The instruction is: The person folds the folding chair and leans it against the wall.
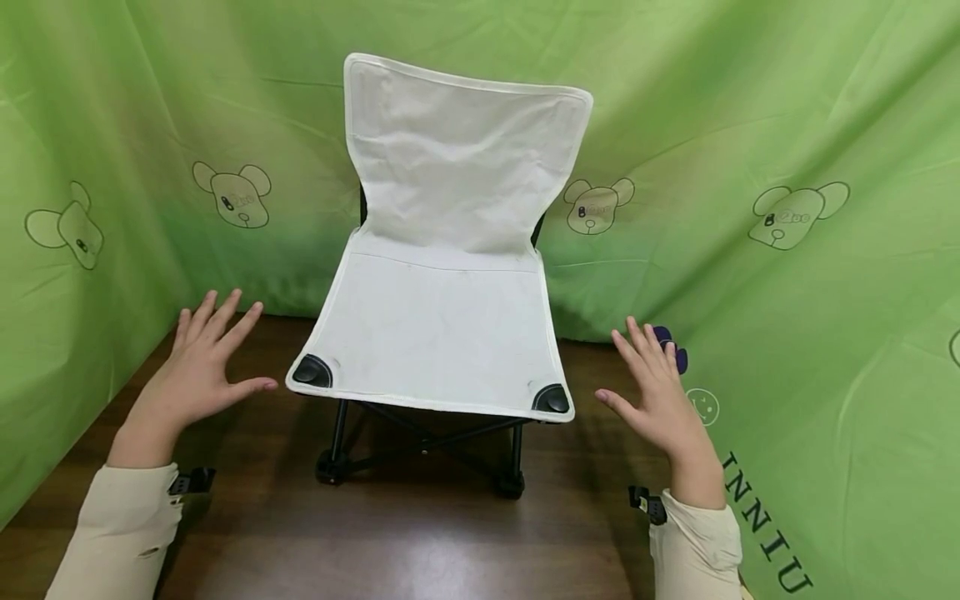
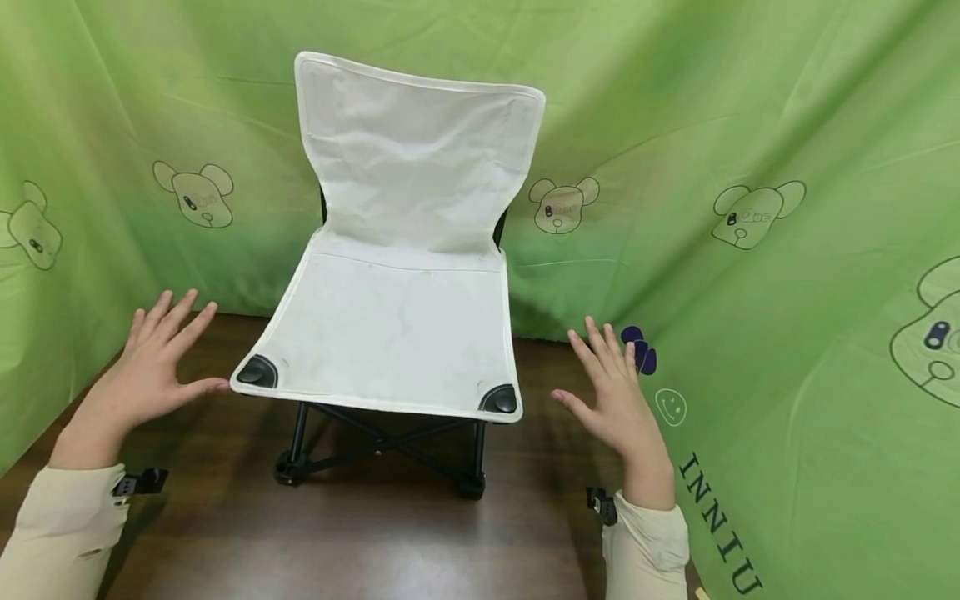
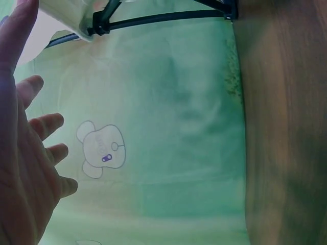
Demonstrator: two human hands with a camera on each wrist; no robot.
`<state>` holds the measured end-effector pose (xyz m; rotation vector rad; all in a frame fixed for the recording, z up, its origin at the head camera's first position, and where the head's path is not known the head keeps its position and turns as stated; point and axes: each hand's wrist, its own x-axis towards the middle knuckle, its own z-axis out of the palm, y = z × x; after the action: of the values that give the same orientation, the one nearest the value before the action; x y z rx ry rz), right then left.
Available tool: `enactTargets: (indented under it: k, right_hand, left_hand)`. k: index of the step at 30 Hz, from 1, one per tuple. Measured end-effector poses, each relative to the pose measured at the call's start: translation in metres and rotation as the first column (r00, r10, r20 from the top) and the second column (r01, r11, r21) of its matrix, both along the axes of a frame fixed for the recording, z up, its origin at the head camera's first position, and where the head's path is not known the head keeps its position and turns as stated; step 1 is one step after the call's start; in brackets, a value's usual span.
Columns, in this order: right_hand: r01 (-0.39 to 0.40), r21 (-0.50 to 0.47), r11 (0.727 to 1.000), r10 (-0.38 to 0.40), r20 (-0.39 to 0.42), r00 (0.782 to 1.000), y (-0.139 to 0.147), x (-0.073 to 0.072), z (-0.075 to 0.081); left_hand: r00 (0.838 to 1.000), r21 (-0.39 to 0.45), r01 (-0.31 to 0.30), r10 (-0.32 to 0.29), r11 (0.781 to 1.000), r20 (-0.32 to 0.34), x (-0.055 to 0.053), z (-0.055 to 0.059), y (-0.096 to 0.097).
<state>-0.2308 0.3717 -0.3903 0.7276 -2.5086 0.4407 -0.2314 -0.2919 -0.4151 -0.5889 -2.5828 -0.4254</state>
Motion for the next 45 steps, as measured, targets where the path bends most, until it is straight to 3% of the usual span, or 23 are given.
enactTargets:
  k: [20, 35, 41, 45]
  right_hand:
    - [-0.104, -0.033, 0.994, 0.103, -0.044, 0.994, -0.012, 0.007, 0.014]
    - [-0.215, -0.068, 0.974, 0.209, -0.082, 0.974, -0.028, 0.016, 0.024]
    - [-0.221, -0.070, 0.973, 0.218, -0.042, 0.975, -0.033, 0.020, 0.028]
    - [-0.253, -0.079, 0.964, 0.248, -0.058, 0.967, -0.036, 0.021, 0.028]
  left_hand:
    - [0.993, 0.055, 0.102, -0.098, 0.993, -0.064, 0.009, 0.014, 0.013]
    - [0.968, 0.113, 0.219, -0.201, 0.969, -0.149, 0.014, 0.023, 0.024]
    - [0.956, 0.125, 0.258, -0.234, 0.958, -0.177, 0.016, 0.026, 0.028]
    - [0.948, 0.128, 0.282, -0.256, 0.951, -0.191, 0.016, 0.026, 0.032]
